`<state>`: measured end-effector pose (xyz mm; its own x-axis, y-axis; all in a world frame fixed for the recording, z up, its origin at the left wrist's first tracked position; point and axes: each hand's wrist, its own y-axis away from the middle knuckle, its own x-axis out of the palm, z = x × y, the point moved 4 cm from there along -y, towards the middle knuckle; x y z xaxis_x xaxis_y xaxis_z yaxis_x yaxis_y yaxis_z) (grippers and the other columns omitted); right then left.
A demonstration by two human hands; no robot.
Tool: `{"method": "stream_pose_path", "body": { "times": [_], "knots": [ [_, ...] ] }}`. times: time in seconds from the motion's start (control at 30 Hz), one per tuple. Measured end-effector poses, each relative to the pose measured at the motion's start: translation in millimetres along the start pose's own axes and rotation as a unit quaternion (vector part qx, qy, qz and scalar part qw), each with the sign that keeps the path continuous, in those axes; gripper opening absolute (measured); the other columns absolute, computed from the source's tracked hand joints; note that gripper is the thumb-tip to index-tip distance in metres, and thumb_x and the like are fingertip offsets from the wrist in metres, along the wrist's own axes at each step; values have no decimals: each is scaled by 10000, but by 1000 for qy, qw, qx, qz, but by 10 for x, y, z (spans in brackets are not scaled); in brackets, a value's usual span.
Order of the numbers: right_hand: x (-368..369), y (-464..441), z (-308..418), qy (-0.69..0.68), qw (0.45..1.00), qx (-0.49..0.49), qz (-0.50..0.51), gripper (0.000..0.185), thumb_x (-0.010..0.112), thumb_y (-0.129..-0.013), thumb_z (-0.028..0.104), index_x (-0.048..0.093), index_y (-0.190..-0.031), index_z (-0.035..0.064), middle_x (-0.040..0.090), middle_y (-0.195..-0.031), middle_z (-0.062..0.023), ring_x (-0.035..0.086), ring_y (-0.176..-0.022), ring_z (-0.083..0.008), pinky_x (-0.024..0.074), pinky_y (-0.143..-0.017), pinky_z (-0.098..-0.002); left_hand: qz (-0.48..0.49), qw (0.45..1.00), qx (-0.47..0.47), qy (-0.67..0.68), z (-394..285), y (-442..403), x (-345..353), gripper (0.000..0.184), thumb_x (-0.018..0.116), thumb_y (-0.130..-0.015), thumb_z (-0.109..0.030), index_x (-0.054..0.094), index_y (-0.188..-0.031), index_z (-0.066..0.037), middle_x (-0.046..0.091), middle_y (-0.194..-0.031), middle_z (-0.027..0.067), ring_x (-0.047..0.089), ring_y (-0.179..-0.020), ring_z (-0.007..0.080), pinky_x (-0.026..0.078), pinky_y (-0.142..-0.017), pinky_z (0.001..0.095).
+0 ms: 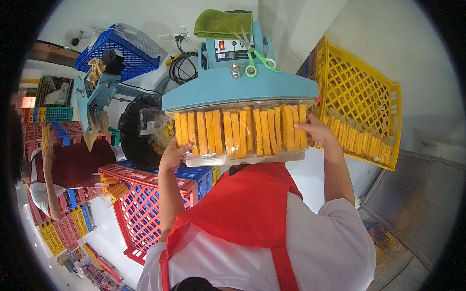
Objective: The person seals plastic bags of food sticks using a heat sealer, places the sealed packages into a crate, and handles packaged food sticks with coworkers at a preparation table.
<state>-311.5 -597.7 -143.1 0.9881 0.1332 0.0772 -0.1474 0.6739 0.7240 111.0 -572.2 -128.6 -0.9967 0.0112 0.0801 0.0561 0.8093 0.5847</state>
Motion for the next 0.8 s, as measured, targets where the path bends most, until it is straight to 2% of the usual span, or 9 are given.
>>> {"method": "stream_pose_path", "body": {
  "times": [0.17,0.27,0.57,0.63,0.7,0.77,0.8],
  "knots": [
    [3,-5,-2,-5,999,-23,28,594,655,-739,202,348,-1222,40,524,-1071,-88,544,-945,-177,483,-715,-323,-3,1000,-3,-15,16,5,0,459,621,-762,-25,434,-1181,-27,556,-1058,56,522,-956,151,407,-830,277],
    [23,75,82,26,999,-16,10,609,667,-727,214,352,-1219,42,523,-1065,-93,549,-938,-175,490,-687,-312,15,1000,16,1,76,-37,-39,440,615,-764,-28,433,-1164,-6,557,-1035,62,524,-950,155,400,-836,281],
    [-80,-87,-106,-20,1000,-8,0,688,714,-673,224,350,-1236,69,505,-1090,-81,520,-972,-183,444,-737,-325,-13,998,19,-60,163,-85,-117,445,625,-769,-58,420,-1159,5,556,-1031,75,525,-924,161,400,-805,268],
    [-98,-146,-143,-21,999,-1,43,698,722,-663,241,356,-1236,84,500,-1110,-68,503,-996,-187,420,-759,-345,4,998,44,-54,151,-80,-103,430,627,-773,-80,434,-1149,-3,558,-1024,71,526,-896,154,405,-772,257],
    [-91,-64,-70,-5,1000,-13,25,666,714,-677,230,365,-1224,79,501,-1094,-65,509,-978,-171,436,-744,-313,13,996,51,-66,150,-58,-88,396,625,-779,-110,455,-1125,-21,565,-998,63,529,-860,146,414,-732,258],
    [-88,13,-52,2,1000,-19,-8,634,706,-691,219,374,-1212,74,501,-1078,-63,515,-960,-155,451,-730,-281,18,997,10,-70,221,-93,-166,381,624,-781,-128,460,-1113,-36,571,-971,53,532,-832,140,420,-701,264],
    [-100,-26,-77,7,1000,-14,-5,642,709,-688,223,373,-1215,77,499,-1091,-62,507,-980,-160,446,-744,-293,28,996,26,-77,231,-110,-157,391,610,-794,-162,445,-1129,-50,571,-955,44,555,-743,127,406,-537,233]
  ]
}}
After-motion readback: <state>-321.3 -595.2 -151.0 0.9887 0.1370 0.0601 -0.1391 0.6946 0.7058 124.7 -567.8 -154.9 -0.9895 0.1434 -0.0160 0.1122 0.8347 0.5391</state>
